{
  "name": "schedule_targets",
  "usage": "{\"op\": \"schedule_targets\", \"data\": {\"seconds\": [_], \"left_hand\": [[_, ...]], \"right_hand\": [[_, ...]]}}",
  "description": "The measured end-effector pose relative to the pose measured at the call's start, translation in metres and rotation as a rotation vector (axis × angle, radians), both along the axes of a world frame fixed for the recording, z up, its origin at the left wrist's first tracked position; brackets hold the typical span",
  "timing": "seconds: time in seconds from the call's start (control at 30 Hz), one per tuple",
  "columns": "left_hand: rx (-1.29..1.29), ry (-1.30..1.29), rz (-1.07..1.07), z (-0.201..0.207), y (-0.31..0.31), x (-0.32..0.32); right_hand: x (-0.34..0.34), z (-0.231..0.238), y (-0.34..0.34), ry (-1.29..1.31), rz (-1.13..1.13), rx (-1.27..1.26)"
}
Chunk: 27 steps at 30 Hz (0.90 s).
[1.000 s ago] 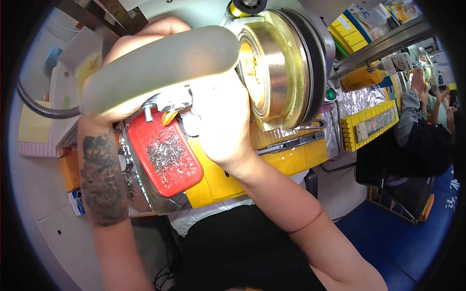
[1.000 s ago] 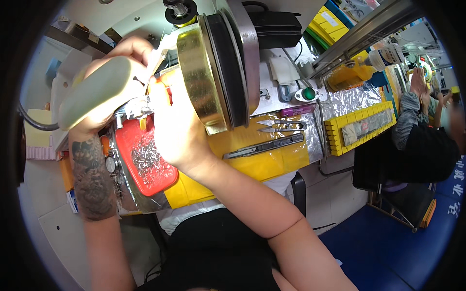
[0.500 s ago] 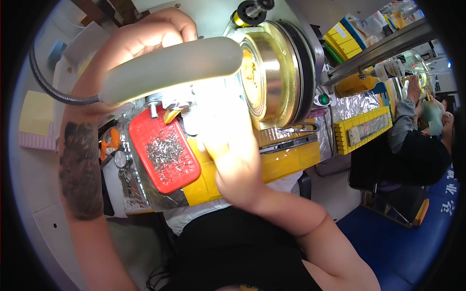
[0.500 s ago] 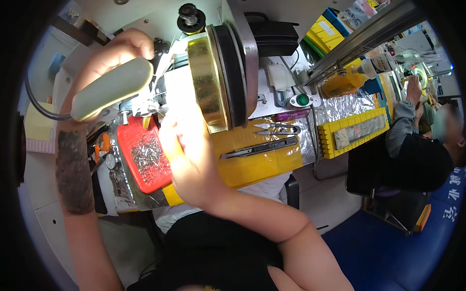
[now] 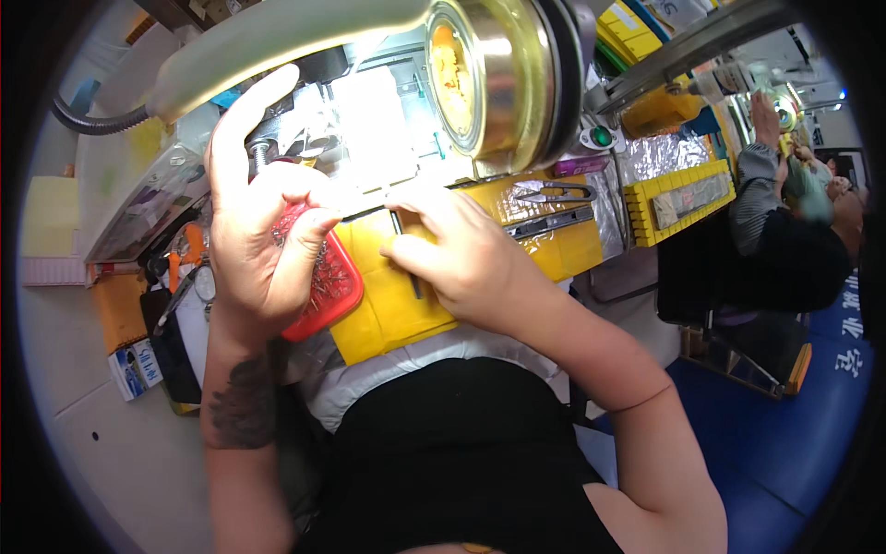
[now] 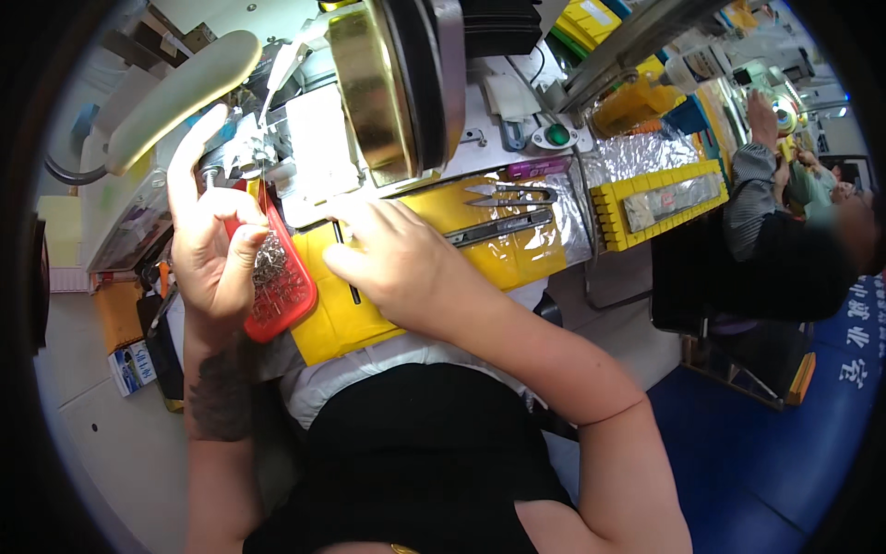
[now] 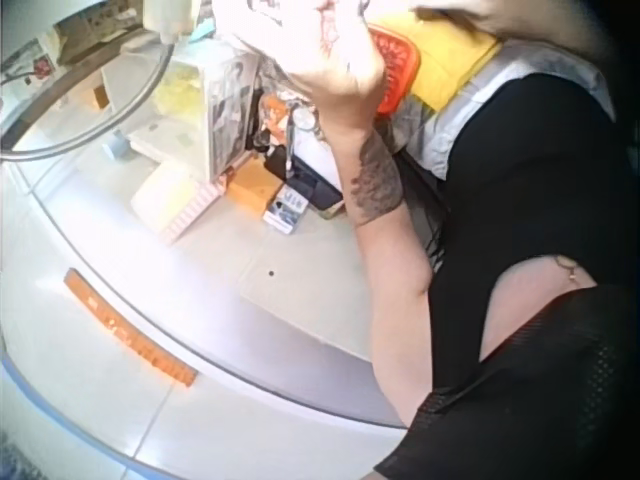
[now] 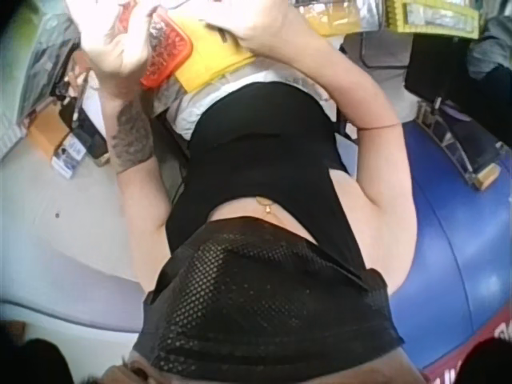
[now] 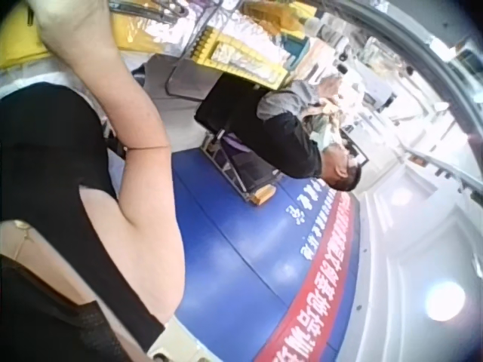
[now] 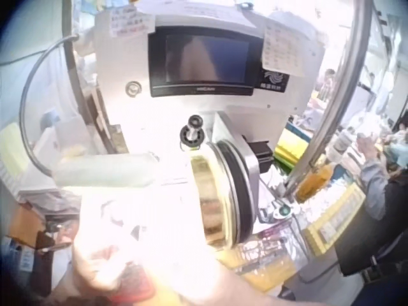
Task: The recorder is polishing small metal jewelry pieces using a rotating polishing wheel and hand tools.
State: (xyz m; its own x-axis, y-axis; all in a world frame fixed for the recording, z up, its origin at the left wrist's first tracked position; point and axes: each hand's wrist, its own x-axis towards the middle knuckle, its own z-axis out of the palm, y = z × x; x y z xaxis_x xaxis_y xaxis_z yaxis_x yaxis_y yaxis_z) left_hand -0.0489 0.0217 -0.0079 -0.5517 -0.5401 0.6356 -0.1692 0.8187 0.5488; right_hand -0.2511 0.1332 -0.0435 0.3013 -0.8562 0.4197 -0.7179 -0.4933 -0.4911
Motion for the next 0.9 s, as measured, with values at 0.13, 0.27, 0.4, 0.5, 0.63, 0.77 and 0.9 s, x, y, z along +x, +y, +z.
{"op": "schedule_targets", "data": {"seconds": [0.13, 0.27, 0.4, 0.5, 0.63, 0.77, 0.9], "left_hand": [[-0.015, -0.097, 0.036, -0.003, -0.004, 0.013], [0.025, -0.081, 0.086, -0.010, -0.004, 0.020], [0.015, -0.080, 0.079, -0.008, -0.006, 0.017], [0.038, -0.125, 0.074, -0.009, -0.006, 0.016], [-0.031, -0.113, 0.092, -0.010, -0.010, 0.018], [0.029, -0.074, 0.065, -0.008, -0.006, 0.012], [-0.066, -0.073, 0.107, -0.008, -0.007, 0.013]], "right_hand": [[0.011, 0.003, -0.002, -0.310, -0.124, -0.079], [0.025, -0.004, -0.010, -0.316, -0.245, -0.165], [0.020, 0.000, -0.003, -0.314, -0.306, -0.133], [0.026, 0.003, -0.008, -0.385, -0.332, -0.137], [0.032, 0.004, -0.011, -0.279, -0.380, -0.101], [0.027, 0.002, -0.007, -0.376, -0.368, -0.185], [0.031, 0.008, -0.013, -0.199, -0.367, -0.123]]}}
